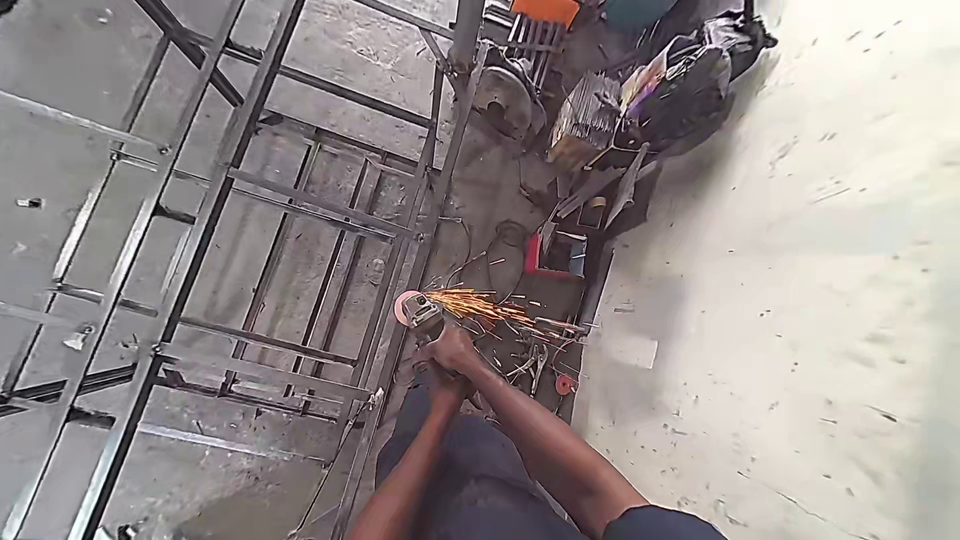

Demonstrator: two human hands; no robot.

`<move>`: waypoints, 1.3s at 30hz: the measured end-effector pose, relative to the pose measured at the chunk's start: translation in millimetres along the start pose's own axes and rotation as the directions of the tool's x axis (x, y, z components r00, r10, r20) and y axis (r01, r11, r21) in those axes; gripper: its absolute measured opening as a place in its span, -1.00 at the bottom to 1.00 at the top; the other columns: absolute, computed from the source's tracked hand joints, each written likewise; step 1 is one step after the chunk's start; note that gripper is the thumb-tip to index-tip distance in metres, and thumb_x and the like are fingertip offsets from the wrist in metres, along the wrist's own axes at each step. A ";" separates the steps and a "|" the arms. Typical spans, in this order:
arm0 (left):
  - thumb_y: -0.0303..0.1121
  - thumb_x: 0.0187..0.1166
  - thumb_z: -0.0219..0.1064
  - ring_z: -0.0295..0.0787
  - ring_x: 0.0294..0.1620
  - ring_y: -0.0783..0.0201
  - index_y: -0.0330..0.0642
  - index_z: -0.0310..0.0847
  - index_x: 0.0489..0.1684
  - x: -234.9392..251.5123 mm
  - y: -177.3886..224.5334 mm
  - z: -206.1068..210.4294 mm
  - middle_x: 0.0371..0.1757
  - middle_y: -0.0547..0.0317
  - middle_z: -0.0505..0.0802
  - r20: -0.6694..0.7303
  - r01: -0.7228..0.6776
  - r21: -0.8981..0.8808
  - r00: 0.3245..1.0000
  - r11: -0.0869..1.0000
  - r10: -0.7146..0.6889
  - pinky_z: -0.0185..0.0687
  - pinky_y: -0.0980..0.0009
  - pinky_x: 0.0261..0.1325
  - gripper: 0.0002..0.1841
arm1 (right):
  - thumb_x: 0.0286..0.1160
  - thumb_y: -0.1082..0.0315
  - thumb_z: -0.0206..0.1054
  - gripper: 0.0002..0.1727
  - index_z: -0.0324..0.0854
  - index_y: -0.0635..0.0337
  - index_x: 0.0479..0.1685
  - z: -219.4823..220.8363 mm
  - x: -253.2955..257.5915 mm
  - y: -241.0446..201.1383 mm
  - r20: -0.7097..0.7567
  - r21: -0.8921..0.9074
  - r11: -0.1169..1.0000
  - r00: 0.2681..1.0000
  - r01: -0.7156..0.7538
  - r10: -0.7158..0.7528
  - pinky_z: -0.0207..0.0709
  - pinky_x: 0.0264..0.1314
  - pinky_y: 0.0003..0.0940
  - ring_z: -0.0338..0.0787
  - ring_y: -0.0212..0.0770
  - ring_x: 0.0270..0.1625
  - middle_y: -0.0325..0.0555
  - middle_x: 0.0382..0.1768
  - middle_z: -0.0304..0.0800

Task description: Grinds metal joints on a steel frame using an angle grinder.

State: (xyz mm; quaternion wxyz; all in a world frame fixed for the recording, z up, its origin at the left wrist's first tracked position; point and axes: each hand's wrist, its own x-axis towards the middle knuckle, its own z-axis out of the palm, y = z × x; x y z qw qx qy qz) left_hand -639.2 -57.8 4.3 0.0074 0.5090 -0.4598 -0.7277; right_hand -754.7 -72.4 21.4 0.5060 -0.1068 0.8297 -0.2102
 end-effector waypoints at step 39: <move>-0.18 -0.24 0.78 0.83 0.17 -0.11 -0.15 -0.08 0.83 2.0 -9.1 -33.6 0.22 -0.18 0.81 -0.080 0.186 0.659 0.981 0.729 -0.178 0.74 -0.20 0.20 0.36 | 0.26 0.37 0.50 -0.61 0.58 0.36 0.05 30.5 -0.6 48.0 0.187 0.793 0.583 0.982 -0.175 0.041 0.70 0.06 -0.24 0.80 -0.23 -0.11 0.02 -0.16 0.80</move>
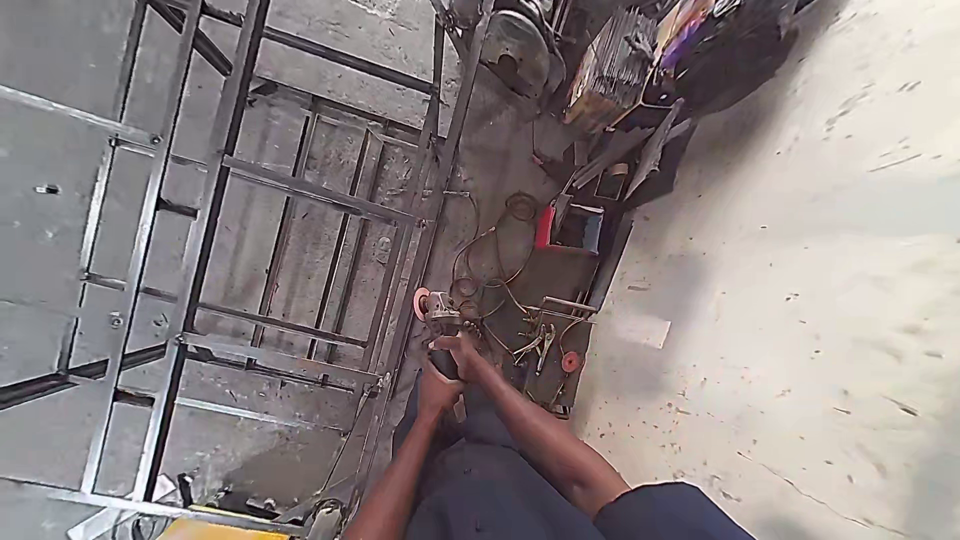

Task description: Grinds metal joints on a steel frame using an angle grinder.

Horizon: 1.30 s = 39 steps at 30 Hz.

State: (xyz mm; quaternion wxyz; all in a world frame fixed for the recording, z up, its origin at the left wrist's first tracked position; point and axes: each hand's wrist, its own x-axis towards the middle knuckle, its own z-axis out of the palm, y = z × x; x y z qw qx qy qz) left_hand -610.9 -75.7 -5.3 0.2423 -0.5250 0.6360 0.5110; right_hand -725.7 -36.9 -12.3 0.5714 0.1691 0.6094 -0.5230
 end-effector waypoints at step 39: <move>-0.26 -0.10 0.73 0.82 0.13 -0.11 -0.19 -0.05 0.79 29.0 49.5 -48.4 0.16 -0.21 0.81 0.084 0.012 0.298 0.996 0.955 -0.039 0.73 -0.18 0.17 0.24 | 0.50 0.46 0.36 -0.92 0.69 0.29 -0.29 13.0 40.1 -13.1 -0.018 0.371 0.925 0.995 -0.086 0.100 0.65 -0.05 -0.19 0.72 -0.22 -0.25 -0.04 -0.33 0.75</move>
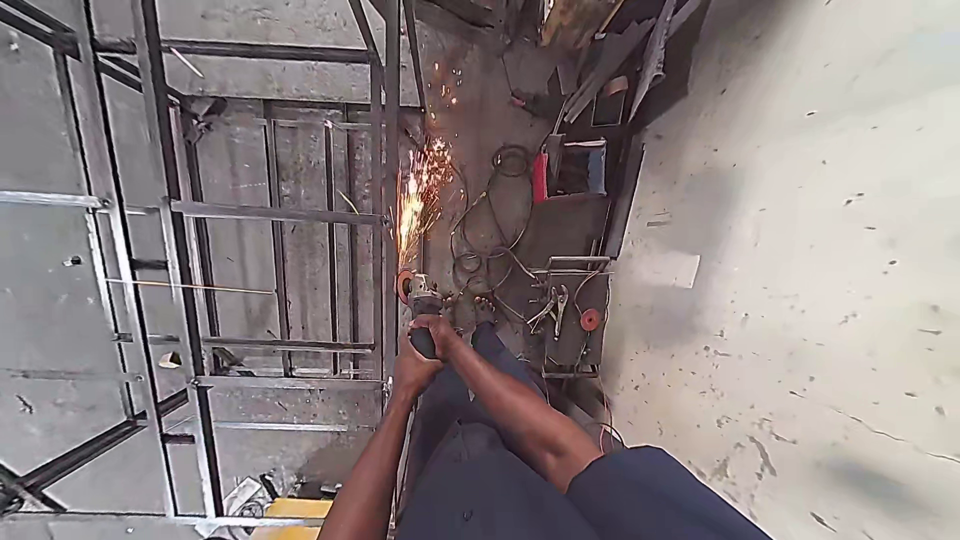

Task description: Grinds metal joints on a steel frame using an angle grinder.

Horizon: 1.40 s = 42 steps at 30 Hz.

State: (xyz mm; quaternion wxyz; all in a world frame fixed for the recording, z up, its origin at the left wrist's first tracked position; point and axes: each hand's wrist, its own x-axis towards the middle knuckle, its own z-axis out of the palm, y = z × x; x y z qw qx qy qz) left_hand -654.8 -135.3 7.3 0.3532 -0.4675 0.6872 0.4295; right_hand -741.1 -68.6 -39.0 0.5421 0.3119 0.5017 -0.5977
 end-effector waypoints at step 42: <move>-0.29 -0.07 0.72 0.85 0.00 -0.09 -0.11 -0.14 0.81 0.0 4.1 -12.4 0.10 -0.19 0.82 0.030 -0.020 -0.044 0.999 0.999 0.021 0.77 -0.15 0.02 0.26 | 0.28 0.51 0.53 -0.79 0.65 0.37 -0.17 11.6 -0.9 -8.9 -0.071 -0.009 0.999 0.997 0.032 -0.033 0.63 0.01 -0.13 0.72 -0.13 -0.15 0.09 -0.23 0.74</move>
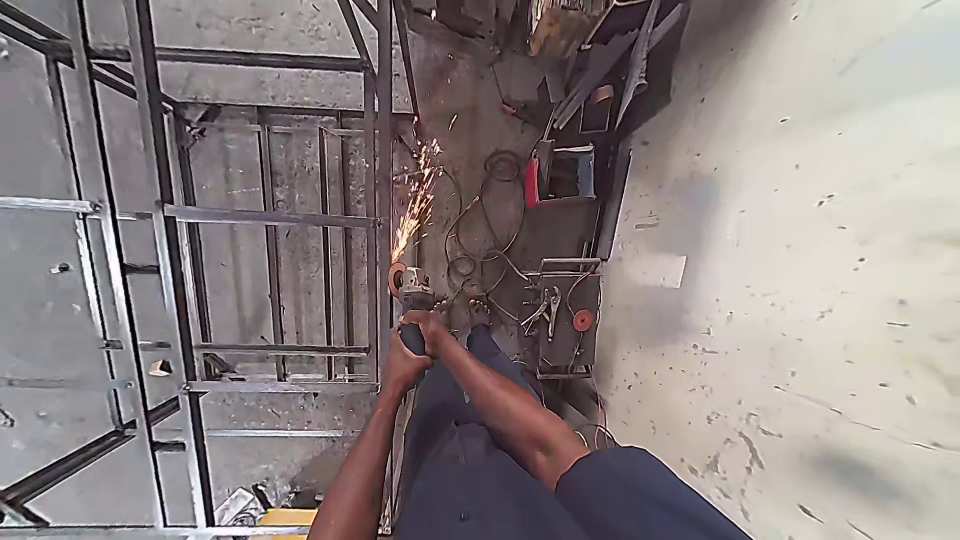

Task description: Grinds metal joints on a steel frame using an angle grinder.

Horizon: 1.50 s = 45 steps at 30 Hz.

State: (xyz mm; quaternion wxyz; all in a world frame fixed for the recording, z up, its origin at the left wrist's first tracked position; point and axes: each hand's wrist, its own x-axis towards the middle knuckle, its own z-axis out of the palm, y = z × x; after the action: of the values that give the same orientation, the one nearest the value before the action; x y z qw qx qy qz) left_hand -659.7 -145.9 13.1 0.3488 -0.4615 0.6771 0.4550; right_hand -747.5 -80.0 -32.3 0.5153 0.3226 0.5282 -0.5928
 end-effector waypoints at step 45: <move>-0.50 0.29 0.59 0.75 -0.18 0.13 -0.43 0.04 0.63 1.8 128.9 -8.8 0.01 -0.22 0.70 -0.126 -0.197 -0.878 0.974 0.437 0.186 0.77 0.17 -0.15 -0.10 | 0.34 0.15 0.47 -0.60 0.71 0.30 0.00 90.4 -55.0 -179.5 0.018 -0.995 0.088 0.981 0.036 -0.195 0.56 0.29 0.06 0.74 0.00 0.17 0.12 0.10 0.78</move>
State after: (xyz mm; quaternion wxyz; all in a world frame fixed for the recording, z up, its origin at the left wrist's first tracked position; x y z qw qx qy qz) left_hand -782.2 -134.1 52.4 0.0013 -0.4977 0.3920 0.7737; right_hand -889.3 -167.9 92.6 0.5175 -0.1146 0.8417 -0.1027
